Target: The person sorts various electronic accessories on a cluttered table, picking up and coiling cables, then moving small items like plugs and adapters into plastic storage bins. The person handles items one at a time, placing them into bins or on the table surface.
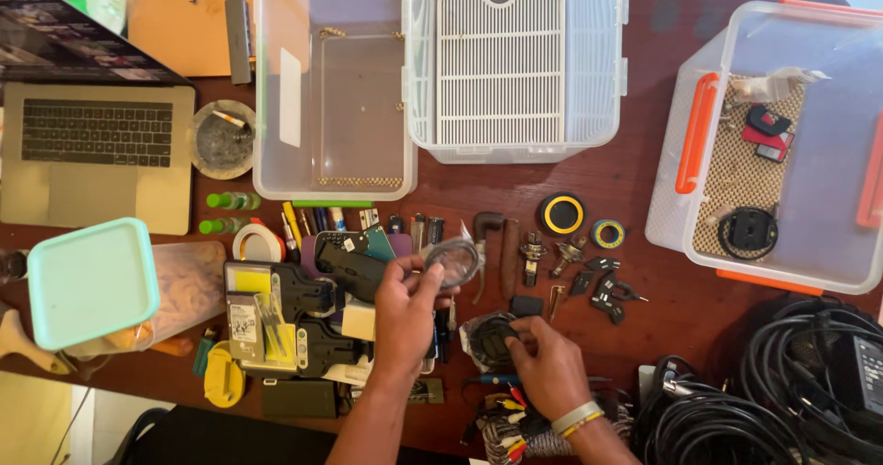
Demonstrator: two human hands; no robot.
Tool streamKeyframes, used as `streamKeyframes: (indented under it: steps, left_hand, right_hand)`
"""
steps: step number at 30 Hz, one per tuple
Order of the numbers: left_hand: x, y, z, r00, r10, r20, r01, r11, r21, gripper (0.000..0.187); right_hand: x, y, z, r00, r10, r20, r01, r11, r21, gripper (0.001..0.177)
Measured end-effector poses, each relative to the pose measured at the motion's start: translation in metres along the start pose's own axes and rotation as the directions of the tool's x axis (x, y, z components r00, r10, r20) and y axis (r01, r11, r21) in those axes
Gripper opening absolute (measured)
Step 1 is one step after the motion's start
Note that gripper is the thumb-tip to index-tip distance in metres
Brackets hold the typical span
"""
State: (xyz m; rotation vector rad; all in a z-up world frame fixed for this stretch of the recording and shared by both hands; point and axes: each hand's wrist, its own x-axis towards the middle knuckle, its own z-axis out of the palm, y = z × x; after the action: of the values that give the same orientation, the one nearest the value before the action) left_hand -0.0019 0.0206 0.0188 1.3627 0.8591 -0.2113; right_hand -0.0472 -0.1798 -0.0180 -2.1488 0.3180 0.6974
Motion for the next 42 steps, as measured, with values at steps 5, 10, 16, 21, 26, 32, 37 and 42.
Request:
streamKeyframes:
  steps: [5,10,16,21,26,32,37,42]
  left_hand:
    - [0.0,-0.014,0.01,0.998,0.011,0.061,-0.012,1.0,0.008,0.025]
    - [-0.007,-0.023,0.018,0.991,-0.017,0.132,-0.005,0.985,0.17,0.024]
    - [-0.029,-0.056,0.023,0.989,-0.042,0.141,-0.026,0.893,0.45,0.019]
    - [-0.026,-0.107,0.025,0.994,0.099,0.054,-0.103,0.592,0.799,0.017]
    - [0.003,-0.165,0.007,0.99,0.003,0.14,-0.121,0.523,0.844,0.017]
    - [0.045,-0.213,-0.013,0.987,-0.063,0.149,-0.098,0.503,0.859,0.029]
    - [0.056,-0.247,-0.028,0.992,0.007,0.122,-0.107,0.544,0.832,0.032]
    - [0.063,-0.265,-0.032,0.983,0.085,0.164,-0.18,0.65,0.739,0.038]
  right_hand:
    - [-0.003,-0.011,-0.007,0.999,-0.03,0.013,0.032,0.979,-0.204,0.026]
    - [-0.013,-0.013,-0.023,0.983,0.05,-0.174,-0.052,0.999,-0.009,0.032]
    - [-0.009,0.012,-0.018,0.989,0.147,-0.03,-0.111,0.852,0.511,0.029]
    - [-0.009,0.022,-0.014,0.994,-0.012,-0.108,0.022,0.996,0.092,0.022]
    - [-0.012,0.0,-0.038,0.999,0.012,0.04,-0.01,0.998,-0.064,0.027]
    - [0.009,-0.021,-0.128,0.829,-0.251,-0.499,0.296,0.955,0.01,0.02]
    - [0.126,0.009,-0.254,0.758,-0.112,-0.642,-0.034,0.977,-0.21,0.031]
    - [0.222,0.031,-0.294,0.818,-0.3,-0.491,-0.033,0.827,-0.561,0.051]
